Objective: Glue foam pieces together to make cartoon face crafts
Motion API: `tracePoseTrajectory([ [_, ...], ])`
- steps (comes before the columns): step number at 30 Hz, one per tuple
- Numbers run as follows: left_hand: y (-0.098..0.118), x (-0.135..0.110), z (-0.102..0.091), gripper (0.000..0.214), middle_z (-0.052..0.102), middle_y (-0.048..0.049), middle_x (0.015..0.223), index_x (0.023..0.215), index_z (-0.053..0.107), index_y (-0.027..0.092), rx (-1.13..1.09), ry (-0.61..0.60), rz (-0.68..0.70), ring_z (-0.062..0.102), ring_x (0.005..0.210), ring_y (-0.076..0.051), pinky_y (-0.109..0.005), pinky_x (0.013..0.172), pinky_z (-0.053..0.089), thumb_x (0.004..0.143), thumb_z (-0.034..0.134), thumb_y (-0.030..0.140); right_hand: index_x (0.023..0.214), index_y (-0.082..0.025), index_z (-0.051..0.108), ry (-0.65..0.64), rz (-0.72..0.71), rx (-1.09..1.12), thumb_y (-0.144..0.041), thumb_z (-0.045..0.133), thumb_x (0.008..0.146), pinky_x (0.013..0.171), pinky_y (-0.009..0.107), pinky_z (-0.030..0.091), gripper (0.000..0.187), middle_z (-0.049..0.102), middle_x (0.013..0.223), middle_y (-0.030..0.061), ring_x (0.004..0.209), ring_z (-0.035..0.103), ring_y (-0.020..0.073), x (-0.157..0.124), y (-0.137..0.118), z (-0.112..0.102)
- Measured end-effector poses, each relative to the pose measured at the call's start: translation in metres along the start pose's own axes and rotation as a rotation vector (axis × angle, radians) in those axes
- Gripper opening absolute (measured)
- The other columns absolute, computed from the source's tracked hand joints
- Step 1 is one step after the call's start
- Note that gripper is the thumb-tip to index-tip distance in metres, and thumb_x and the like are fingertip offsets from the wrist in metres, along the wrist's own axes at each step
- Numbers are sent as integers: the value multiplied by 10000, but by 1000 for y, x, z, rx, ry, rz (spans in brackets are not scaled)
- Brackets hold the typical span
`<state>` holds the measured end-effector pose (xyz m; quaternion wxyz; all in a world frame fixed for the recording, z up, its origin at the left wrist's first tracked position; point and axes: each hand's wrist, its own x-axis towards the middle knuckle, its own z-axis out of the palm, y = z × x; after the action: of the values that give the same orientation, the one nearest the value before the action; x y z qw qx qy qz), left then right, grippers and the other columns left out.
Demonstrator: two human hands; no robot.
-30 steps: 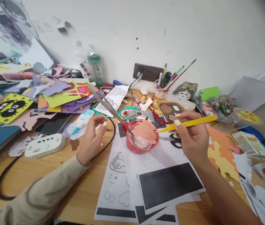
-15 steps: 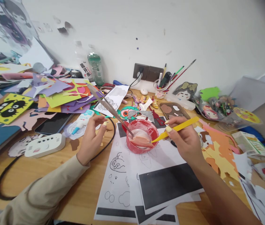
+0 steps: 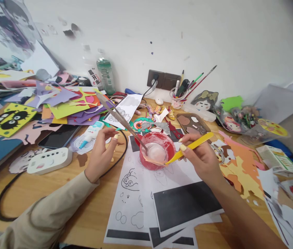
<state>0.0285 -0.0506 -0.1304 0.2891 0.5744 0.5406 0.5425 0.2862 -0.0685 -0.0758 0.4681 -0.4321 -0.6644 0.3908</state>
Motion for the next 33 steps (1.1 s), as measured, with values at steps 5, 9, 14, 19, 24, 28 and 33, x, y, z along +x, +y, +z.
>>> tracePoseTrajectory([
  [5, 0, 1, 1, 233, 499, -44, 1009, 1015, 444, 223, -5, -7, -4, 492, 1015, -184, -395, 908, 404, 811, 466, 334, 927, -208, 475, -31, 4, -42, -279, 504, 819, 509, 212, 414, 132, 498, 686, -23, 569, 499, 80, -3, -1, 1],
  [9, -1, 0, 1, 240, 497, -44, 1001, 1011, 443, 223, -12, -11, -10, 492, 1013, -186, -395, 902, 413, 805, 469, 345, 928, -219, 478, -62, -19, -64, -268, 486, 831, 522, 211, 417, 109, 494, 711, -20, 592, 498, 80, -5, -3, 1],
  [14, -1, 0, 1, 251, 500, -47, 1004, 1013, 444, 223, -7, -10, -10, 491, 1021, -194, -406, 905, 410, 799, 472, 352, 935, -217, 478, -75, -15, -95, -267, 483, 832, 549, 230, 443, 115, 498, 753, -6, 608, 508, 88, -7, -3, 0],
  [19, -1, 0, 0, 252, 501, -49, 1007, 1014, 442, 221, -4, -14, -11, 496, 1015, -194, -407, 902, 408, 800, 472, 352, 944, -234, 483, -76, -33, -91, -247, 484, 833, 569, 222, 447, 112, 508, 795, -8, 619, 509, 77, -8, 0, -1],
  [24, -2, 0, 0, 253, 502, -50, 1009, 1014, 443, 223, -2, -14, -10, 495, 1020, -199, -407, 889, 415, 801, 471, 355, 957, -228, 488, -58, -44, -86, -247, 494, 825, 565, 229, 449, 133, 513, 796, 0, 626, 513, 87, -9, 4, -1],
  [28, -2, 1, 0, 256, 507, -49, 1004, 1011, 444, 219, 2, -11, -6, 497, 1017, -197, -415, 914, 400, 796, 476, 355, 959, -223, 491, -54, -54, -94, -253, 497, 821, 569, 237, 452, 142, 517, 795, 4, 633, 518, 95, -9, 5, 0],
  [33, -1, 0, 1, 242, 502, -50, 1009, 1009, 444, 220, 4, -10, -12, 496, 1019, -192, -407, 914, 401, 801, 468, 343, 964, -227, 489, -62, -68, -102, -246, 488, 827, 574, 236, 449, 138, 511, 798, 2, 637, 516, 93, -10, 5, -1],
])
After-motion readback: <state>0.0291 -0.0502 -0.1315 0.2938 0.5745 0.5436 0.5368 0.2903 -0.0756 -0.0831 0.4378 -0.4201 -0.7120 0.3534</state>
